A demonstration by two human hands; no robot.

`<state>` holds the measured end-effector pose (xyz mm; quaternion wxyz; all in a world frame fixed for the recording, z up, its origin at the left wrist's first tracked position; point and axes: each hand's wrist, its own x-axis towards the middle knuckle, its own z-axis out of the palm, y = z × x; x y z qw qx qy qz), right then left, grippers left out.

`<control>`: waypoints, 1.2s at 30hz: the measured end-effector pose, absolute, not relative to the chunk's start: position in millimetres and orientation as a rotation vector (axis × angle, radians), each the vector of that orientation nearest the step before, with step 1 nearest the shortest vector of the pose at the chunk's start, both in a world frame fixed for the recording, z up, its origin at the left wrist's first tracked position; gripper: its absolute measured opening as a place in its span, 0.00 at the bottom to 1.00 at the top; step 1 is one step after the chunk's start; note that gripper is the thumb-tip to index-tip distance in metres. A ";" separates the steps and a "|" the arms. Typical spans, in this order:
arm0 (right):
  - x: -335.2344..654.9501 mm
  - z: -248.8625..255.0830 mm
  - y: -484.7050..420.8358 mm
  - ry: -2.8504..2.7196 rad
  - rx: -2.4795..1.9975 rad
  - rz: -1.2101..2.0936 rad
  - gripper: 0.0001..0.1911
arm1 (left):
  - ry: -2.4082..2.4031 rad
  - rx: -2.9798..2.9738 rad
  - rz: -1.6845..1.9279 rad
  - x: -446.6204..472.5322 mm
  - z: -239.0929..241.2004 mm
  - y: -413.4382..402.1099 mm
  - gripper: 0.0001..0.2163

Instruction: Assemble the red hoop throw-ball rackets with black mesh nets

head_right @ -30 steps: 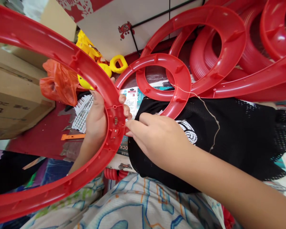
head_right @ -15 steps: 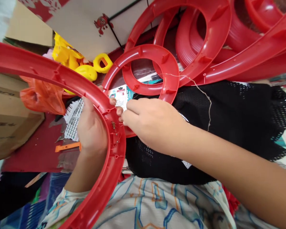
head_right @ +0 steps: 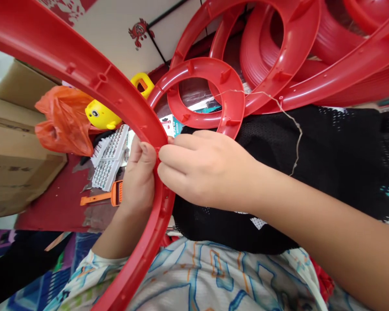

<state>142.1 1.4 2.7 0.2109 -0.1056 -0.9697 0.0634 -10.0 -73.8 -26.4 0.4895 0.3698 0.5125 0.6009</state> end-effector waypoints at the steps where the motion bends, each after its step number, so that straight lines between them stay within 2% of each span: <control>1: 141.6 1.9 1.0 -2.701 -0.297 0.171 0.29 | 1.246 0.945 1.483 -8.7 -27.5 -75.3 0.12; 4: 140.6 -2.5 1.4 -2.694 -0.317 0.150 0.28 | 1.259 0.999 1.503 -5.2 -30.3 -78.7 0.10; 10: 141.4 -9.9 6.0 -2.633 -0.335 0.240 0.23 | 1.142 1.058 1.501 -3.3 -29.9 -76.6 0.19; 14: 142.0 -13.5 6.8 -2.581 -0.365 0.322 0.20 | 0.933 1.050 1.387 -11.2 -28.8 -75.4 0.14; 18: 142.4 -14.9 5.8 -2.523 -0.399 0.375 0.16 | 0.967 1.148 1.323 -16.3 -29.1 -78.3 0.27; 20: 143.3 -12.5 5.5 -2.503 -0.519 0.391 0.14 | 0.995 1.172 1.325 -15.4 -29.2 -79.9 0.30; 25: 146.4 -1.1 7.1 -2.594 -0.677 0.483 0.12 | 1.026 1.210 1.295 -9.6 -30.4 -82.3 0.30; 31: 147.6 4.3 4.4 -2.606 -0.490 0.538 0.09 | 1.230 1.343 1.463 -5.8 -31.4 -83.9 0.28; 36: 150.6 2.4 -0.2 -2.464 -0.346 0.571 0.11 | 1.184 1.273 1.312 -7.4 -22.2 -87.5 0.25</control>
